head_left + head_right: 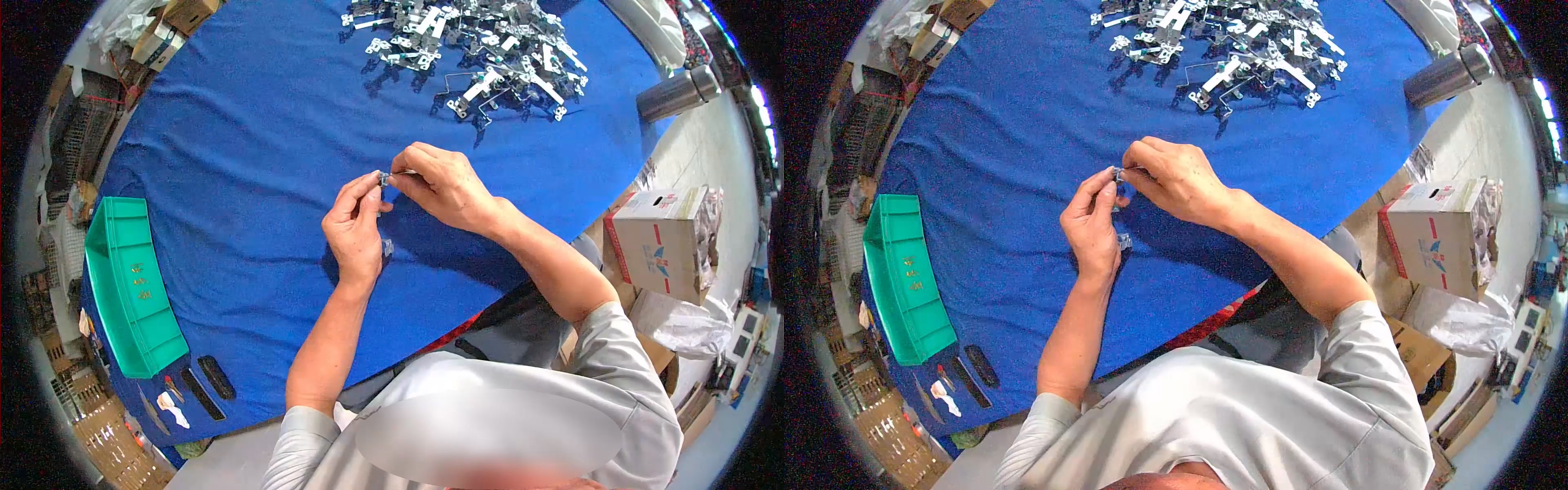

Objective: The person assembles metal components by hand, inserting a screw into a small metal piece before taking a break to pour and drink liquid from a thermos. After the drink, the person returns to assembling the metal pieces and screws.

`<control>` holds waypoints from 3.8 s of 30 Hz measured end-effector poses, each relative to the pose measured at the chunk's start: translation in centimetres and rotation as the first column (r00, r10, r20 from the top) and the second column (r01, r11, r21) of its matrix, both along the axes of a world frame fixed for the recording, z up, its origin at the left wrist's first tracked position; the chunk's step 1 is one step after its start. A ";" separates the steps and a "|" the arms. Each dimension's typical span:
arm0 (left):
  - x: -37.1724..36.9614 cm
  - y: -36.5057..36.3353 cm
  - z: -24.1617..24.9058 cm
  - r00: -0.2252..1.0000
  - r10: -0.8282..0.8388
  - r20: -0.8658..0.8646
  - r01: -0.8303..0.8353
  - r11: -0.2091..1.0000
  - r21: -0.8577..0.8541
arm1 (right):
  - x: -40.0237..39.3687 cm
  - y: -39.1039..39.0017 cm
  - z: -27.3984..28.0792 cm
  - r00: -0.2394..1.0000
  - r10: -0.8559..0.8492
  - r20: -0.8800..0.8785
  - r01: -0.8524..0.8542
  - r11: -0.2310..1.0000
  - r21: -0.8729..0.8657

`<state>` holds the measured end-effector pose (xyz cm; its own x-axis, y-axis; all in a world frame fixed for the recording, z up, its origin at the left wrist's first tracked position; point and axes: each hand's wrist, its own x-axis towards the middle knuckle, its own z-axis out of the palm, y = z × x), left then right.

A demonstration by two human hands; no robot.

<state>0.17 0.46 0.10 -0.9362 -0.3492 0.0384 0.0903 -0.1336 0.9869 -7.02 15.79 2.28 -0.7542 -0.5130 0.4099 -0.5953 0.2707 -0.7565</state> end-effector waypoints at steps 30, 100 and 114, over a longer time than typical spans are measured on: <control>0.2 0.0 0.0 1.000 0.009 -0.017 -0.008 1.000 0.023 | 0.5 -0.1 -0.2 0.999 -0.043 0.014 0.041 0.996 0.085; 0.2 0.0 -0.3 1.000 0.021 -0.016 -0.021 0.999 0.037 | 0.1 -0.2 -0.5 0.999 -0.046 0.019 0.044 0.994 0.105; 0.2 0.1 0.0 1.000 0.023 -0.013 -0.022 0.999 0.043 | 0.2 0.0 0.2 0.993 -0.051 0.104 0.045 0.997 0.057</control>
<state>0.34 0.58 0.11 -0.9277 -0.3717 0.0352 0.1068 -0.1737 0.9790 -6.84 15.80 2.45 -0.8160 -0.4944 0.2995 -0.4985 0.3394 -0.7977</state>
